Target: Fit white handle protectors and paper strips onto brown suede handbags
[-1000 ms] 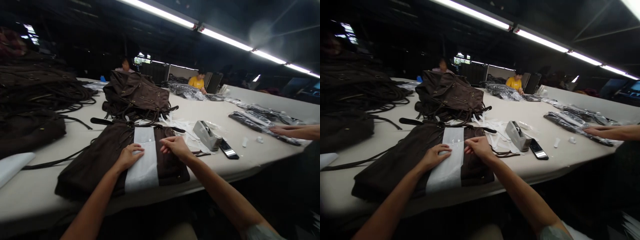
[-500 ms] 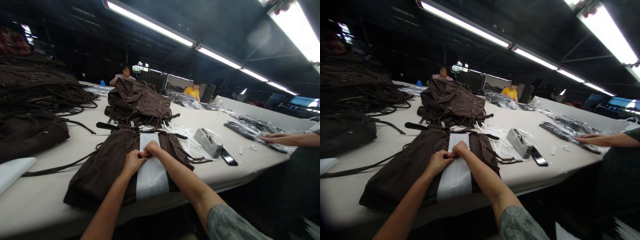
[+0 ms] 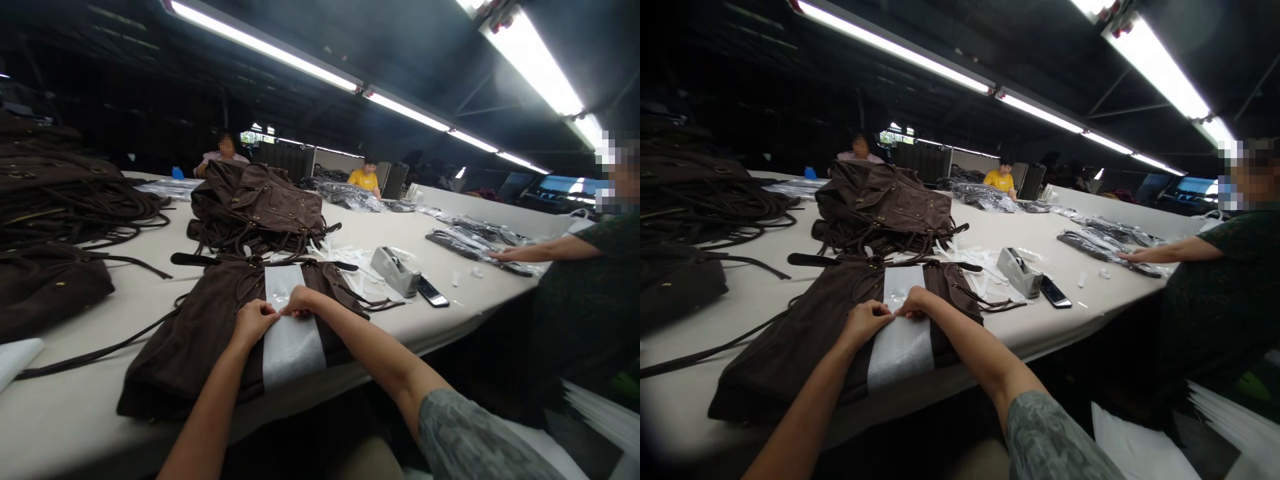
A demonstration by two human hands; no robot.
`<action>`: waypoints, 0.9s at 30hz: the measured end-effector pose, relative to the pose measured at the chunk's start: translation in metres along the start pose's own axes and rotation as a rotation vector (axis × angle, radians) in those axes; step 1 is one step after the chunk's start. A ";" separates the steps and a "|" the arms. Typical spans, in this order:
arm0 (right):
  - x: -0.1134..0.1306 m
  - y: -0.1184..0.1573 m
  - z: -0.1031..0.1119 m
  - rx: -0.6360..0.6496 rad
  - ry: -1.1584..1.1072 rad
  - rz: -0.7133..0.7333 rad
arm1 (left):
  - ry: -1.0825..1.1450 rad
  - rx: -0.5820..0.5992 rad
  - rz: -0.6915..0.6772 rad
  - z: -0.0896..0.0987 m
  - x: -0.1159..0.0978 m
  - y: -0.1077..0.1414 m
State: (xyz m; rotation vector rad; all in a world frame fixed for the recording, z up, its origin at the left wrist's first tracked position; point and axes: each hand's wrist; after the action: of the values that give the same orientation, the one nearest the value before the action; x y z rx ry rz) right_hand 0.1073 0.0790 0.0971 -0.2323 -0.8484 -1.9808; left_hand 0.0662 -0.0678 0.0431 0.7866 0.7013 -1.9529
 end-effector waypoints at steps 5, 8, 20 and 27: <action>-0.053 0.075 0.008 -0.046 -0.364 0.285 | -0.034 0.024 -0.078 0.002 -0.001 0.000; -0.090 0.112 0.012 -0.318 -0.551 0.458 | -0.066 0.031 -0.099 0.001 -0.003 0.000; -0.166 0.117 -0.082 -0.806 0.130 0.747 | -0.242 0.031 -0.168 -0.008 -0.008 0.016; -0.169 0.146 -0.053 -0.952 -0.183 0.877 | -0.318 -0.094 -0.287 0.010 -0.024 0.046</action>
State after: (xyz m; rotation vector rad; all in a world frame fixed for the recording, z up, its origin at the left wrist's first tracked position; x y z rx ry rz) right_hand 0.3276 0.1145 0.0462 -1.1275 0.1869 -1.3638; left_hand 0.1135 -0.0833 0.0602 0.3171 0.7345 -2.2179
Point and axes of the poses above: each hand's wrist, its own y-axis away from the middle knuckle, its own z-axis out of the back of the hand, x = y × z, and after that the axes turned 1 degree about -x, right-handed
